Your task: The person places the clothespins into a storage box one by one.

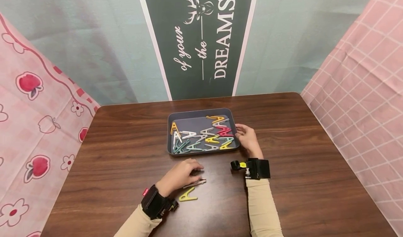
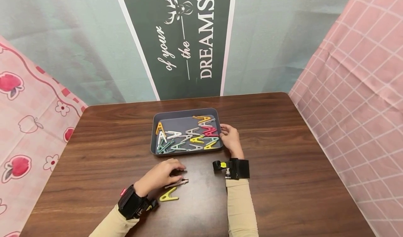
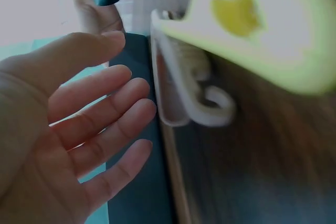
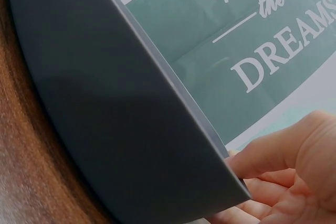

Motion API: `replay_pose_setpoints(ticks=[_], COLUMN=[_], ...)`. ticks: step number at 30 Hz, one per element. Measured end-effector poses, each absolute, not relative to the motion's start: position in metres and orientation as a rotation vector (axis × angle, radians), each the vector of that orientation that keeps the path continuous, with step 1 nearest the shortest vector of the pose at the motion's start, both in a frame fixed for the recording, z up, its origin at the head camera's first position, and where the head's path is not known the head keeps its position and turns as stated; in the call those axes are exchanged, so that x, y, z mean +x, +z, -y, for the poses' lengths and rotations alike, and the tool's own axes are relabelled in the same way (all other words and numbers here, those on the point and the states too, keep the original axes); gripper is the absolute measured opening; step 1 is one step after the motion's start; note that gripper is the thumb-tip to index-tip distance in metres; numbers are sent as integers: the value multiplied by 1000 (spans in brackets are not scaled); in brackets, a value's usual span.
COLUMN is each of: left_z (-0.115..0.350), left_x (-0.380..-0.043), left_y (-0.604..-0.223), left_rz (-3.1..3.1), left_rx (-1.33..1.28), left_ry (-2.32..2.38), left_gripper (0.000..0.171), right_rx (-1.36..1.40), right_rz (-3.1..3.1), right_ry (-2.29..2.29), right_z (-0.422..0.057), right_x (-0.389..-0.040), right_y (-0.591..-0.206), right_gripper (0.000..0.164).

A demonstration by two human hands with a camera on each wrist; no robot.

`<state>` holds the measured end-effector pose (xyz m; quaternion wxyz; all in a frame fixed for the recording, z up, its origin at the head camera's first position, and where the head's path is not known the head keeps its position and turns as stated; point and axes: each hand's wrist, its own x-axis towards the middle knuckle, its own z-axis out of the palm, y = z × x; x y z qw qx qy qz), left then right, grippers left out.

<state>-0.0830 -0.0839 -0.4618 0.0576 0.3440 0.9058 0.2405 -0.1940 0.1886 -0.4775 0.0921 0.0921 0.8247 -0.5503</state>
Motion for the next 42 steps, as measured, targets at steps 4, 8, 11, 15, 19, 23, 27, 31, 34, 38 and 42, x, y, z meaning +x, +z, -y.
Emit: replay_pose_setpoints(ticks=[4,8,11,15,19,23,27,31,34,38,42], left_z=[88,91,91,90,89,89,89,90,90,90,92], left_x=[-79,-75,-73,-71,-71,-71,-72,-72,-71,-71,-72], left_y=[-466,-470,-472,-473,-473,-472,-472,-473,-474,-475,-475], left_rz=[-2723,-2710,-2723,-2737,-2732,-2726,-2726,-2728,-2733,-2743,-2731], left_rx=[1065,1060,1059,1042,1023,1012,1011,1010,1009,1021,1017], left_ry=[745,750,718,672,657,663,662,664,666,677,725], left_gripper=[24,27,28,25,21,20,20,19,19,19,17], right_rx=[259,245,241,244,253,258,268,283,292,283,278], right_rz=[-2468,-2486,-2495,-2496,-2487,-2479,-2471,-2465,-2462,-2470,-2470], right_ry=[-1621,-1611,-1608,-1613,-1619,-1622,-1622,-1612,-1610,-1608,-1605], right_z=[-189,-190,-190,-190,-190,-189,-188,-187,-187,-187,-187], right_x=[-193,-192,-193,-193,-193,-193,-193,-193,-193,-194,-193], right_y=[-478,-478,-478,-477,-476,-477,-477,-477,-477,-479,-480], right_gripper=[42,42,42,42,42,42,42,42,42,42,42])
